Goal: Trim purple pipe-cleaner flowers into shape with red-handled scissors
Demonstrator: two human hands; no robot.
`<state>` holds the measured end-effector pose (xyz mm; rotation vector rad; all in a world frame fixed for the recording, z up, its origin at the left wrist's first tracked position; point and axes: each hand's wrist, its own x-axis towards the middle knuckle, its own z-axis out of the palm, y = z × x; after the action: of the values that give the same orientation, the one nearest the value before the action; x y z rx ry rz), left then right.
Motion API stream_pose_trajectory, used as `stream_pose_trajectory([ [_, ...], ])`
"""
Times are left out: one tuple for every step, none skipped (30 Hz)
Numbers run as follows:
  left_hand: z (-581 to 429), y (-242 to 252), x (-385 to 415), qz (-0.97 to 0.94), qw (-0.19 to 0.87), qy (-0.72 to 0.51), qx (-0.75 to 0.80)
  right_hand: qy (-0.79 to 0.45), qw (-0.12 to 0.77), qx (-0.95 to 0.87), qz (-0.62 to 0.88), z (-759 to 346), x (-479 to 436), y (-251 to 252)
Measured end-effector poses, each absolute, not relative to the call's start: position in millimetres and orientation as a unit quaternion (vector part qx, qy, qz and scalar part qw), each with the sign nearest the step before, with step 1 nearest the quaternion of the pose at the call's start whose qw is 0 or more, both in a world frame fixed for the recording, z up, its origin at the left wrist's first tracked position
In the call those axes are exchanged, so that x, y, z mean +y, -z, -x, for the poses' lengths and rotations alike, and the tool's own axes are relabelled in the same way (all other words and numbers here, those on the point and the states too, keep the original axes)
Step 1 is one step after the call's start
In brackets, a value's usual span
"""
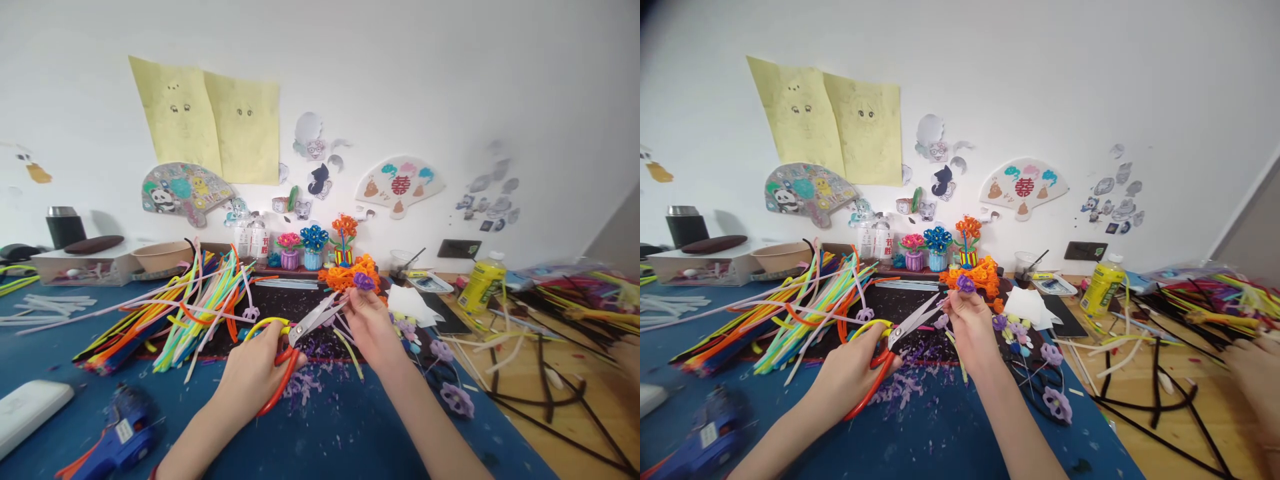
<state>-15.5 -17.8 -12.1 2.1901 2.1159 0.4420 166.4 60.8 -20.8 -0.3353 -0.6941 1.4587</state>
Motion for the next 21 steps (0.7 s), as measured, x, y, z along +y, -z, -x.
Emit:
stream_pose_trajectory([
  [15.1,11.7,-17.8,-0.708,0.03,-0.143,0.691,-0.645,0.68,-0.314,0.151,-166.7,61.0,20.9],
  [15.1,11.7,-17.6,-0.706,0.027,-0.141,0.694,-0.642,0.68,-0.319,0.153,-166.9,61.0,21.0],
  [15.4,12.0,-17.3,-0.706,0.022,-0.136,0.695,-0.639,0.68,-0.323,0.155,-166.9,60.9,21.1],
  [16.0,12.7,-16.8,-0.708,0.016,-0.131,0.694,-0.638,0.679,-0.327,0.157,-166.9,60.7,21.1],
  [16.8,13.6,-16.2,-0.711,0.011,-0.126,0.692,-0.638,0.678,-0.33,0.157,-166.8,60.4,21.1],
  [17.7,14.5,-15.7,-0.715,0.007,-0.121,0.689,-0.638,0.677,-0.332,0.157,-166.6,60.1,21.1],
  [18.5,15.4,-15.3,-0.719,0.006,-0.119,0.685,-0.639,0.677,-0.331,0.155,-166.5,59.8,20.9],
  [19.1,16.1,-15.0,-0.723,0.007,-0.119,0.681,-0.64,0.677,-0.328,0.153,-166.3,59.5,20.7],
  [19.6,16.5,-14.8,-0.726,0.008,-0.12,0.677,-0.641,0.679,-0.325,0.152,-166.2,59.3,20.5],
  [20.0,16.7,-14.8,-0.728,0.01,-0.121,0.675,-0.641,0.68,-0.323,0.151,-166.1,59.2,20.1],
  [20.2,16.8,-14.7,-0.73,0.011,-0.121,0.673,-0.641,0.681,-0.321,0.151,-166.0,59.0,19.7],
  [20.4,16.7,-14.8,-0.73,0.011,-0.121,0.672,-0.641,0.681,-0.32,0.15,-165.9,58.9,19.2],
  [20.6,16.6,-14.7,-0.73,0.01,-0.12,0.672,-0.641,0.682,-0.319,0.149,-165.8,58.8,18.8],
  [20.8,16.6,-14.7,-0.731,0.01,-0.12,0.672,-0.64,0.683,-0.318,0.147,-165.7,58.6,18.3],
  [21.1,16.8,-14.6,-0.732,0.009,-0.119,0.671,-0.641,0.684,-0.317,0.146,-165.7,58.5,17.9],
  [21.4,17.1,-14.5,-0.734,0.008,-0.118,0.669,-0.641,0.685,-0.315,0.146,-165.7,58.4,17.5],
  [21.7,17.5,-14.3,-0.735,0.007,-0.117,0.668,-0.642,0.684,-0.314,0.146,-165.8,58.3,17.2],
  [22.0,18.0,-14.2,-0.737,0.006,-0.114,0.666,-0.643,0.684,-0.313,0.146,-165.8,58.2,17.0],
  [22.3,18.5,-14.2,-0.738,0.005,-0.112,0.666,-0.643,0.683,-0.312,0.146,-165.9,58.2,16.8],
  [22.4,18.9,-14.2,-0.738,0.003,-0.11,0.666,-0.643,0.683,-0.313,0.146,-166.0,58.3,16.6],
  [22.4,19.1,-14.2,-0.738,0.002,-0.109,0.665,-0.643,0.683,-0.314,0.146,-166.1,58.4,16.6],
])
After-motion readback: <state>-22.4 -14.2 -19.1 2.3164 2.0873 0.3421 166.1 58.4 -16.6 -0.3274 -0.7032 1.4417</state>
